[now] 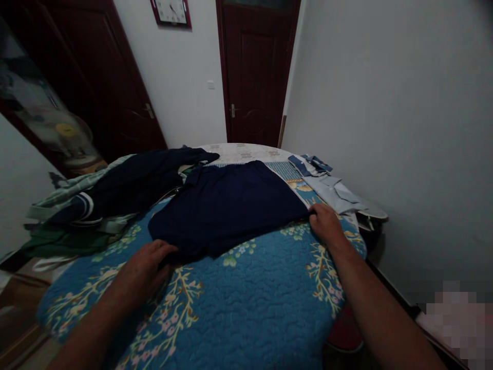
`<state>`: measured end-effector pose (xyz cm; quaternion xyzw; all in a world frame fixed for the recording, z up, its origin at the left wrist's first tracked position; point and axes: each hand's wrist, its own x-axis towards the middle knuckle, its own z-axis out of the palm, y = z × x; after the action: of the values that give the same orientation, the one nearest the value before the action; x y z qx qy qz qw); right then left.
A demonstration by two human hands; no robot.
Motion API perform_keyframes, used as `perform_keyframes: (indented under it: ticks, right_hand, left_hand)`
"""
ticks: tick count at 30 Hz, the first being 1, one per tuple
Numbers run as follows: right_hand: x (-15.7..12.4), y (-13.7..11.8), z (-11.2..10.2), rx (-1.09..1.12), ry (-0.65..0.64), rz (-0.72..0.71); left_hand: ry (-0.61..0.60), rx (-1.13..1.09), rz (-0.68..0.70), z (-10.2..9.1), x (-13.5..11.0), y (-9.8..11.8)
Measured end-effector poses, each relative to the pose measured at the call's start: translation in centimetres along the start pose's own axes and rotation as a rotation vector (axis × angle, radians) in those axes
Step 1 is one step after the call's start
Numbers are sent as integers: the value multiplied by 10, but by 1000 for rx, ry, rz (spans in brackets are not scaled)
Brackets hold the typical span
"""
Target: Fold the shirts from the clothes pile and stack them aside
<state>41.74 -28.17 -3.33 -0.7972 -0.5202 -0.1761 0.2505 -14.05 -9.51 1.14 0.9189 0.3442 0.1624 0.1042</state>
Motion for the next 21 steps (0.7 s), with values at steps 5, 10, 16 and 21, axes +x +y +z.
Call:
perform_keyframes:
  ticks: [5,10,16,21]
  right_hand:
    - [-3,2,1,-13,-99,-27]
    - [-4,3,4,31,-139,-83]
    - [0,3,0,116,-61,-78]
    - [0,-5,-7,205,-6,41]
  left_hand:
    - [-24,183,99,9,15,45]
    - [-37,305,127,20,31,76]
    - [-19,209,120,29,41,80]
    - [67,-5,105,35,36,72]
